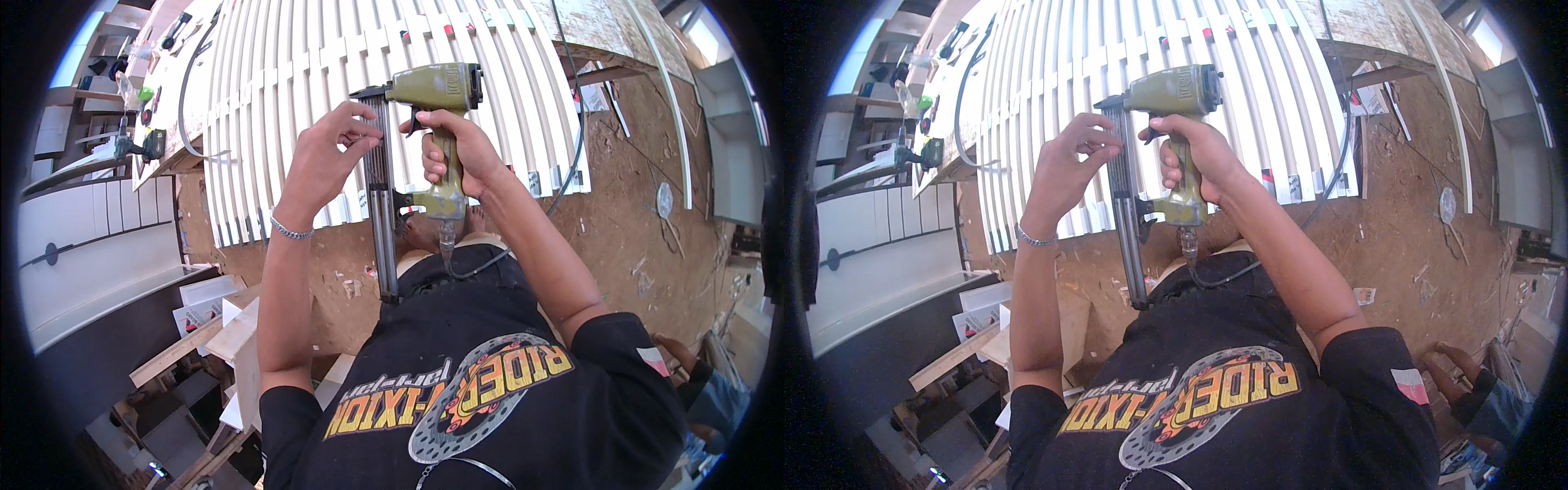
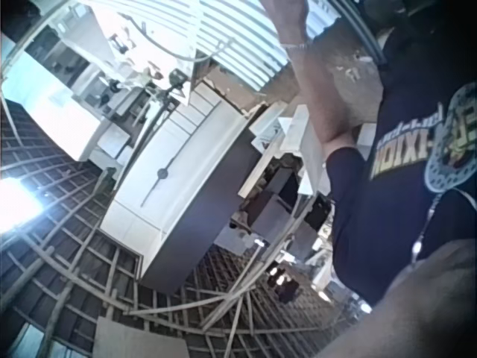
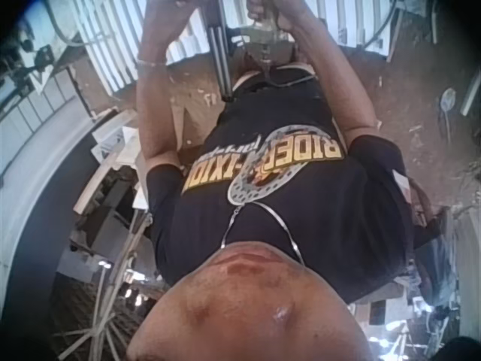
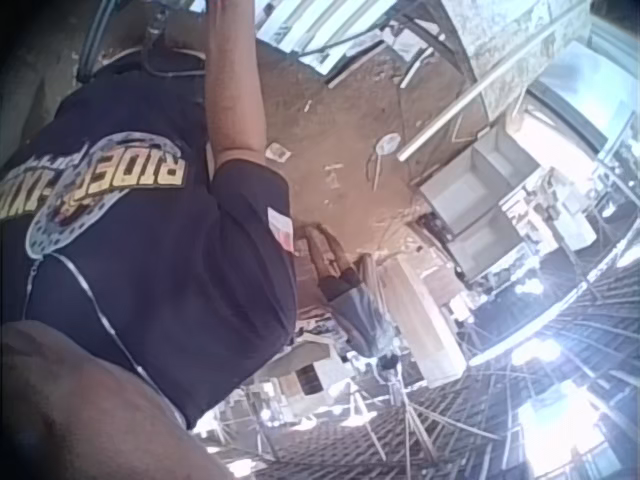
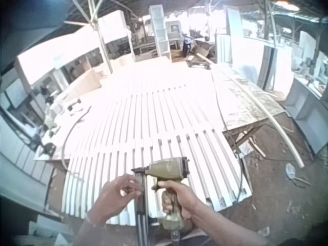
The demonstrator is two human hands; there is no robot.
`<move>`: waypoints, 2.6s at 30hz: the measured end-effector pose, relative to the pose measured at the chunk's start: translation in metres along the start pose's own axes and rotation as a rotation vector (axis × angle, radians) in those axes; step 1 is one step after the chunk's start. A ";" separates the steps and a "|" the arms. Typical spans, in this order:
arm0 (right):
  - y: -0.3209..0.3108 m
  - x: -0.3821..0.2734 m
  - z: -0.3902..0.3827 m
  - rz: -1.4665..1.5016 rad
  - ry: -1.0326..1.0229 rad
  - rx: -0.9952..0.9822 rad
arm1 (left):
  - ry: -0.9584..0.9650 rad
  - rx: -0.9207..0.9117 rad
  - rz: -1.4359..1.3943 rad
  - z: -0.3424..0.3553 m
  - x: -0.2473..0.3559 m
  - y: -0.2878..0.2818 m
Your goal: The person constructs a wooden slatted panel, using a pneumatic nail gun to secure slats, applying glue with a squeeze bottle, and trimming material with hand cutters.
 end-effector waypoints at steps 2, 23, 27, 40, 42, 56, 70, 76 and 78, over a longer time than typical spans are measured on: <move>0.000 0.000 0.001 -0.005 0.005 0.000 | 0.045 0.051 -0.002 0.002 0.001 -0.003; -0.004 0.003 0.002 0.042 0.037 0.013 | -0.164 0.178 -0.151 0.001 -0.044 0.004; -0.006 0.002 0.003 0.039 0.034 0.026 | -0.057 0.293 0.012 -0.003 -0.036 0.004; -0.006 0.004 0.004 0.010 0.024 0.032 | 0.075 0.129 0.194 0.002 -0.015 -0.007; -0.006 0.001 0.003 0.008 0.020 0.025 | 0.011 0.090 0.160 0.002 -0.014 -0.009; -0.004 0.000 0.006 0.012 0.021 -0.001 | 0.034 0.060 0.074 0.000 -0.002 -0.006; 0.002 0.000 0.009 0.045 0.061 0.003 | 0.400 0.485 0.319 -0.005 0.006 -0.001; -0.001 -0.002 0.010 0.025 0.043 0.023 | 0.234 0.478 0.308 -0.007 -0.001 0.000; -0.003 -0.002 0.011 -0.002 0.019 0.009 | 0.119 0.367 0.125 -0.004 -0.015 0.005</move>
Point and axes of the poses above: each hand's wrist, its own z-axis towards the middle knuckle, its own y-axis out of the palm, x = y × z, the point moved 9 cm from there along z, towards the middle knuckle, and after that the axes turned 3 degrees about z, right-handed, at the moved point
